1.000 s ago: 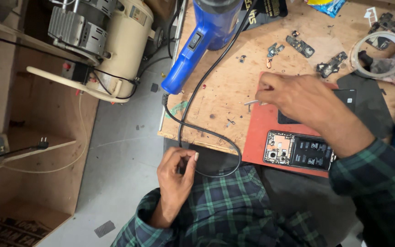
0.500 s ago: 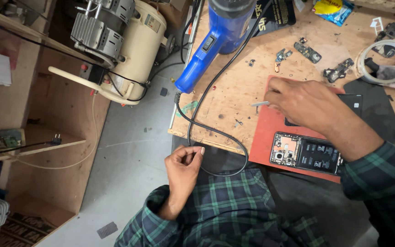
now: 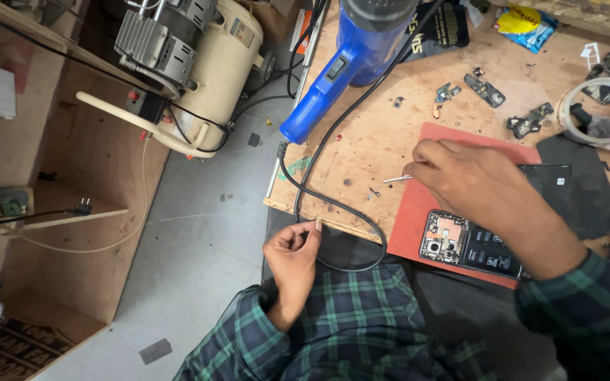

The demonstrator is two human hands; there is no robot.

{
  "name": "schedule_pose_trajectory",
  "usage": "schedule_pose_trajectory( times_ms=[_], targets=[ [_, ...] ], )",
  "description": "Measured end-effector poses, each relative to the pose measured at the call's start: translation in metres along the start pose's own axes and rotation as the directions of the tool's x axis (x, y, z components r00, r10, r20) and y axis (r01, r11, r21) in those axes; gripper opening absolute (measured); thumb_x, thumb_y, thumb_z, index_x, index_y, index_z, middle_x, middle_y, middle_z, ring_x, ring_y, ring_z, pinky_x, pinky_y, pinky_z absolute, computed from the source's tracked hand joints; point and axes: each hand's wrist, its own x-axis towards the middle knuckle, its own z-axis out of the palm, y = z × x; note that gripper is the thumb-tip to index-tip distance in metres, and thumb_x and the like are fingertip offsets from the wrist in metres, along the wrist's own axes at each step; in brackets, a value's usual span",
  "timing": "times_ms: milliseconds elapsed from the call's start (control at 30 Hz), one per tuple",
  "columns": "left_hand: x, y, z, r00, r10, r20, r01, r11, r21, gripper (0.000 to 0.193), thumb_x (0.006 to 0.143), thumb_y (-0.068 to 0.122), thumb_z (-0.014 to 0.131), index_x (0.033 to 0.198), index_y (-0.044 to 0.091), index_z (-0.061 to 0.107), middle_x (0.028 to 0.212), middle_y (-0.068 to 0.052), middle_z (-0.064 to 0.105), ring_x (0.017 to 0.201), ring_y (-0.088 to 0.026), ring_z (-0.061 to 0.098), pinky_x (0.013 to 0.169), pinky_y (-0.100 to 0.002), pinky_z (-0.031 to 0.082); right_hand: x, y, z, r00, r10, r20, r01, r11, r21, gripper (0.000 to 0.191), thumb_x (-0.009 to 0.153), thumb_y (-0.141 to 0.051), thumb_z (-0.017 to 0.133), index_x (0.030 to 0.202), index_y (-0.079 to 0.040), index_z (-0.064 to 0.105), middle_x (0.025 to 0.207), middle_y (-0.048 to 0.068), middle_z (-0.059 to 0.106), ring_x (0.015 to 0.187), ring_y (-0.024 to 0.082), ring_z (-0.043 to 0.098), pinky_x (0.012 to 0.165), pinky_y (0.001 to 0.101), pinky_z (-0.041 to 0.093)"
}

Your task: The person uses tweezers to place and adjust small components inside a disassembled smartphone on a workbench. They repeatedly pick up tiny parts, position them on the motherboard, and make fine adjustments while the phone remains open on a red mat.

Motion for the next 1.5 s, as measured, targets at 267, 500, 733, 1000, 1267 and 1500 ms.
schedule_pose_trajectory(
  times_ms=[267, 500, 733, 1000, 1267, 1500],
  targets=[
    [-0.003, -0.011, 0.008, 0.997, -0.036, -0.067, 0.027, 0.991, -0.131, 0.010, 0.092, 0.004, 0.077, 0.091, -0.006, 0.079, 0.062, 0.014, 0.039, 0.057, 0.002, 0.028, 0.050, -0.021, 0.019, 0.015, -0.061, 0.003, 0.848, 0.520, -0.105, -0.311, 0.647, 0.697, 0.016, 0.084, 0.002, 0.078, 0.097, -0.007, 0.078, 0.098, 0.005, 0.075, 0.060, 0.010, 0.059, 0.052, 0.0261, 0.047],
    [-0.005, -0.022, 0.011, 0.994, -0.011, -0.111, -0.003, 0.992, -0.126, 0.009, 0.091, 0.003, 0.078, 0.089, -0.006, 0.078, 0.064, 0.013, 0.040, 0.058, 0.002, 0.030, 0.051, -0.020, 0.020, 0.009, -0.120, 0.066, 0.874, 0.468, -0.130, -0.263, 0.681, 0.684, 0.015, 0.082, 0.000, 0.076, 0.093, -0.005, 0.068, 0.095, 0.005, 0.069, 0.085, 0.024, 0.071, 0.070, 0.0348, 0.058],
    [-0.004, -0.025, 0.010, 0.994, -0.048, -0.100, 0.034, 0.990, -0.134, 0.009, 0.090, 0.003, 0.078, 0.089, -0.006, 0.079, 0.064, 0.013, 0.040, 0.058, 0.002, 0.030, 0.051, -0.020, 0.020, 0.004, -0.129, 0.065, 0.899, 0.433, -0.063, -0.314, 0.740, 0.595, 0.032, 0.080, -0.004, 0.073, 0.112, -0.005, 0.073, 0.096, 0.007, 0.068, 0.083, 0.027, 0.070, 0.065, 0.0383, 0.058],
    [-0.008, -0.017, 0.011, 0.996, -0.073, -0.043, 0.065, 0.986, -0.152, 0.011, 0.091, 0.004, 0.077, 0.092, -0.006, 0.079, 0.064, 0.012, 0.048, 0.059, 0.001, 0.034, 0.051, -0.021, 0.023, -0.002, -0.137, 0.079, 0.877, 0.458, -0.147, -0.284, 0.738, 0.612, 0.022, 0.082, -0.003, 0.075, 0.103, -0.005, 0.072, 0.099, 0.005, 0.070, 0.082, 0.025, 0.072, 0.063, 0.0357, 0.058],
    [-0.009, -0.020, 0.015, 0.998, -0.055, -0.042, 0.048, 0.987, -0.155, 0.013, 0.092, 0.005, 0.078, 0.093, -0.008, 0.079, 0.064, 0.010, 0.051, 0.059, 0.002, 0.034, 0.051, -0.018, 0.023, -0.002, -0.138, 0.080, 0.868, 0.474, -0.149, -0.311, 0.752, 0.582, 0.020, 0.081, -0.003, 0.077, 0.100, -0.005, 0.073, 0.094, 0.004, 0.069, 0.080, 0.024, 0.071, 0.060, 0.0359, 0.057],
    [-0.010, -0.022, 0.017, 0.998, -0.057, -0.037, 0.049, 0.981, -0.187, 0.011, 0.093, 0.003, 0.075, 0.093, -0.008, 0.077, 0.066, 0.008, 0.060, 0.058, 0.003, 0.040, 0.050, -0.017, 0.028, -0.002, -0.141, 0.085, 0.910, 0.384, -0.154, -0.267, 0.829, 0.491, 0.025, 0.075, -0.003, 0.077, 0.100, -0.003, 0.073, 0.093, 0.005, 0.062, 0.083, 0.024, 0.067, 0.062, 0.0365, 0.056]
  ],
)
